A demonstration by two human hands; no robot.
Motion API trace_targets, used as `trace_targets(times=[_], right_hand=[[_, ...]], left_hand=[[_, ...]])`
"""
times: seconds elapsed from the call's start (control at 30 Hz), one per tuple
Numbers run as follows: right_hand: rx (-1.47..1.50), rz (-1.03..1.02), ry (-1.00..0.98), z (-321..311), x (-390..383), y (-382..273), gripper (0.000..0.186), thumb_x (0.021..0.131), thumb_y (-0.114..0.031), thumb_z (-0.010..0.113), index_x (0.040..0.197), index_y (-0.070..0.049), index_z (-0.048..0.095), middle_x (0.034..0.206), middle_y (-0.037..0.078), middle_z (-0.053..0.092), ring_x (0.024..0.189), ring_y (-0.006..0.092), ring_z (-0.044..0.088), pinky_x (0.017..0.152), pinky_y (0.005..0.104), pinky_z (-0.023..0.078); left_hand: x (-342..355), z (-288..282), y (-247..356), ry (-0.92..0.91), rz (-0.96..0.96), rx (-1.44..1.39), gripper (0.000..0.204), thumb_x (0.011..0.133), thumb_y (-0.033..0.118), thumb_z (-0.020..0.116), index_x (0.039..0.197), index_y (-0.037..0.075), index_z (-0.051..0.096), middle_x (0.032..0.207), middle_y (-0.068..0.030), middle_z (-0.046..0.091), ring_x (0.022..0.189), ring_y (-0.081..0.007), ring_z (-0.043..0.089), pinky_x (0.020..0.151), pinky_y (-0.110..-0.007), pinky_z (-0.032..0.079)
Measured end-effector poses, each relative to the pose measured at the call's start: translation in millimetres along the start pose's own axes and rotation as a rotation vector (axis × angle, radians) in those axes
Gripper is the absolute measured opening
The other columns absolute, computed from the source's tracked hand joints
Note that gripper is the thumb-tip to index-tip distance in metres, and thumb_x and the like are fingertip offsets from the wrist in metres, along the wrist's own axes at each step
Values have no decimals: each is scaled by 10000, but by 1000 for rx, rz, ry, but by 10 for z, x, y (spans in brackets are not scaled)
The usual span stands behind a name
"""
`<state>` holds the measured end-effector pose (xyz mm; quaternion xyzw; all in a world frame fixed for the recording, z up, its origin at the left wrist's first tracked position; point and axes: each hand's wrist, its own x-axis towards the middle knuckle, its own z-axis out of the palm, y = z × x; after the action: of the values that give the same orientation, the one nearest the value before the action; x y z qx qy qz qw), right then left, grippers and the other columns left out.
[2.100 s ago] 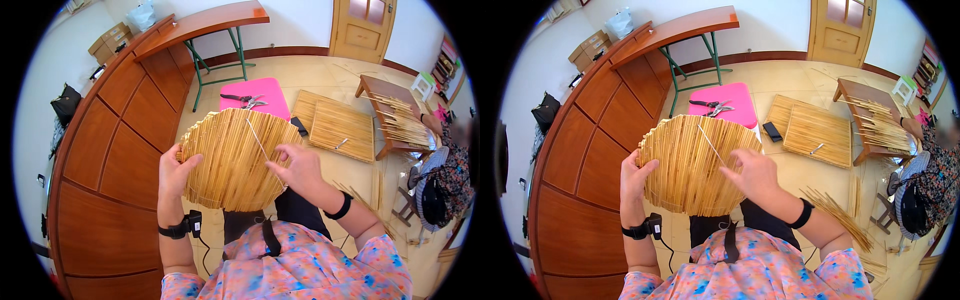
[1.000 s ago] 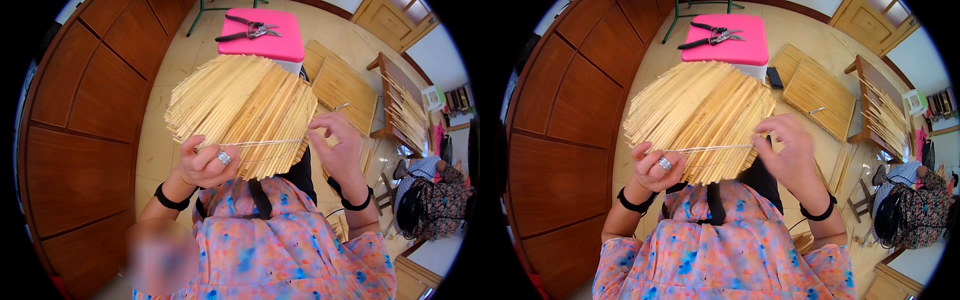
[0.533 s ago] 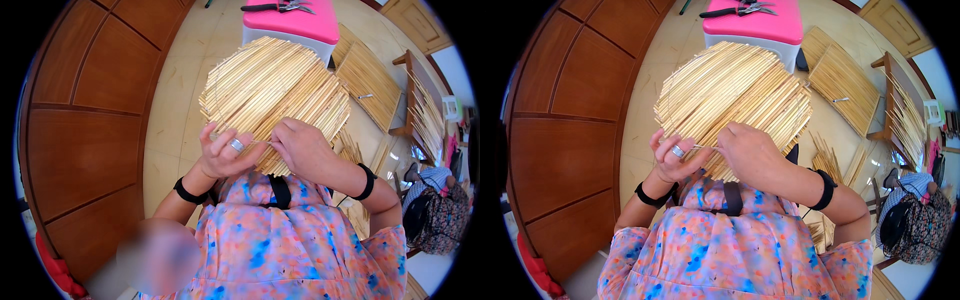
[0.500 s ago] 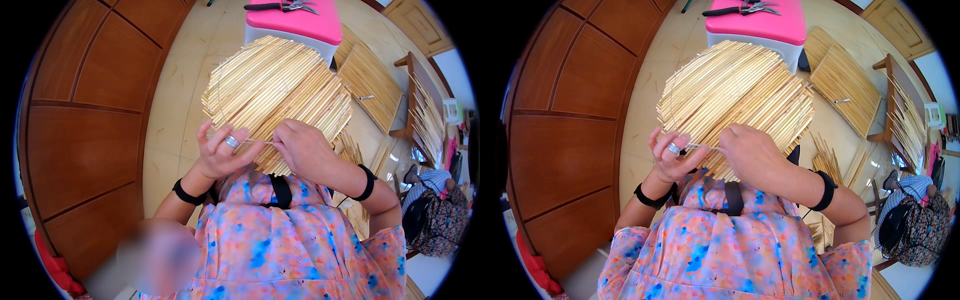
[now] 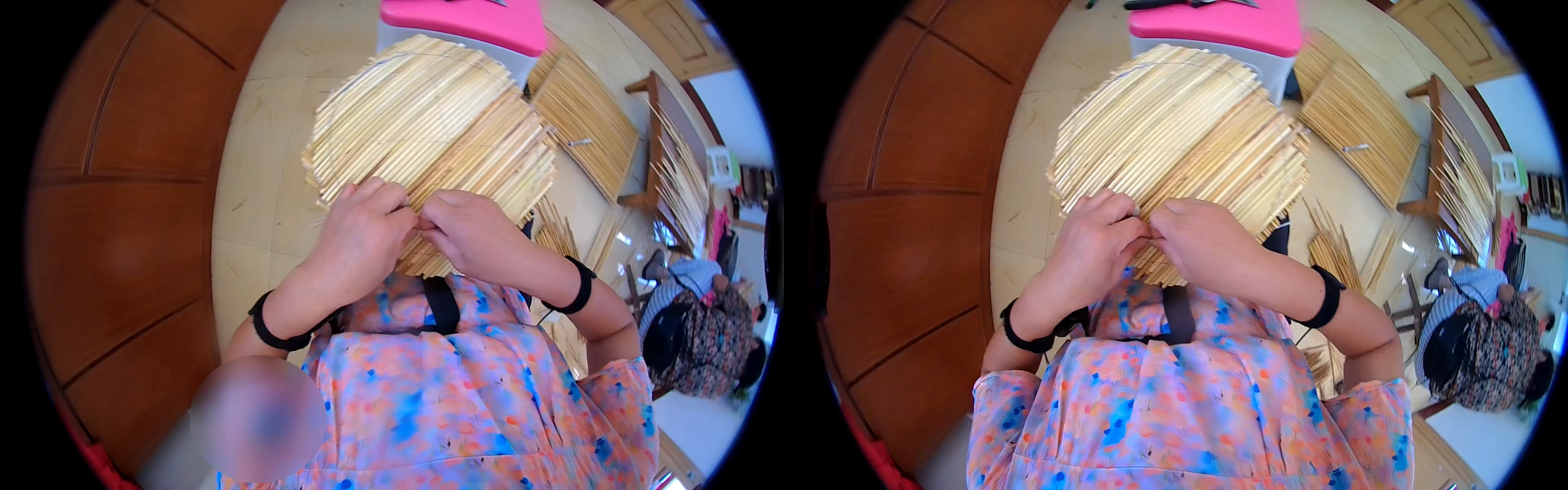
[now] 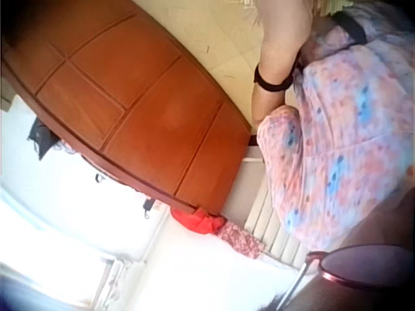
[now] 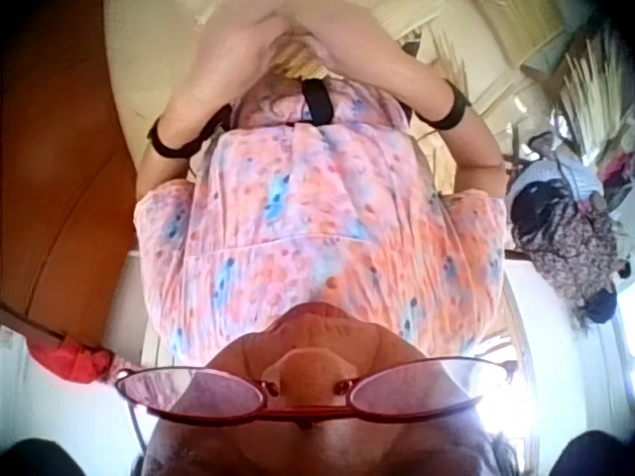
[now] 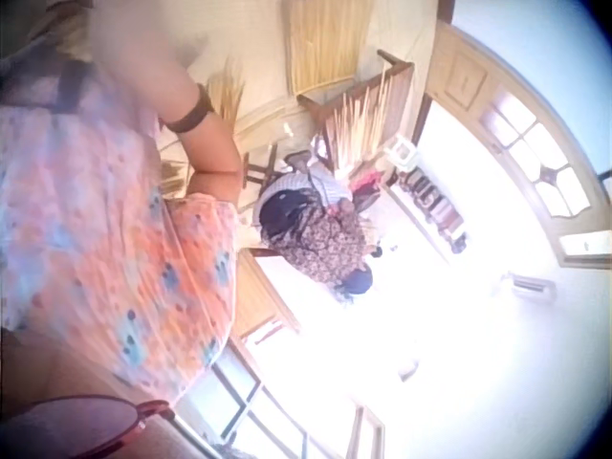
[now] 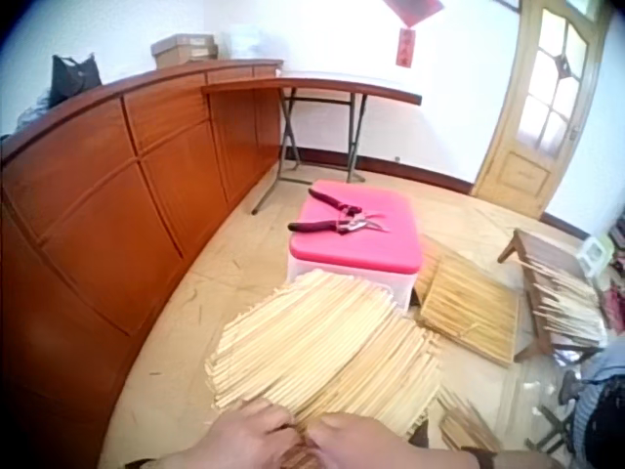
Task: The person weaves together thin strips of straw or bamboo using a needle and thread to construct a hand-held fan, binding the pieces in a circular arrangement.
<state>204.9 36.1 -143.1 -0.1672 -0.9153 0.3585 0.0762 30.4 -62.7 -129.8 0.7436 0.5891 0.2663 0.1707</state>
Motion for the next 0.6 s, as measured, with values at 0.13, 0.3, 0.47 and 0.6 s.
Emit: trace_targets(times=[0.13, 0.3, 0.47, 0.6], right_hand=[[123, 73, 91, -97, -176, 54, 90, 829, -96, 641, 853, -29, 586, 794, 136, 593, 752, 334, 609, 657, 403, 494], [171, 628, 876, -137, -782, 541, 105, 847, -110, 665, 817, -11, 652, 664, 99, 638, 544, 184, 602, 527, 322, 473], [306, 966, 573, -12, -1066, 602, 333, 913, -295, 645, 771, 6, 668, 630, 45, 633, 545, 96, 568, 499, 254, 440], [552, 944, 514, 212, -983, 588, 356, 920, -341, 649, 832, 4, 670, 702, 30, 663, 552, 57, 552, 487, 204, 436]], left_hand=[[110, 11, -47, -117, 43, -1, 87, 765, 34, 660, 774, 52, 576, 824, -99, 537, 821, -312, 527, 719, -405, 413], [65, 0, -141, -167, 34, -77, 110, 771, 57, 663, 782, 38, 555, 811, -113, 528, 812, -333, 511, 710, -401, 408], [173, 9, -62, -338, -9, -51, 136, 774, 130, 693, 764, 69, 573, 814, -87, 530, 831, -300, 528, 715, -404, 386], [226, 99, -73, -329, 11, -6, 158, 760, 139, 708, 738, 67, 570, 779, -84, 534, 810, -303, 531, 696, -417, 389]])
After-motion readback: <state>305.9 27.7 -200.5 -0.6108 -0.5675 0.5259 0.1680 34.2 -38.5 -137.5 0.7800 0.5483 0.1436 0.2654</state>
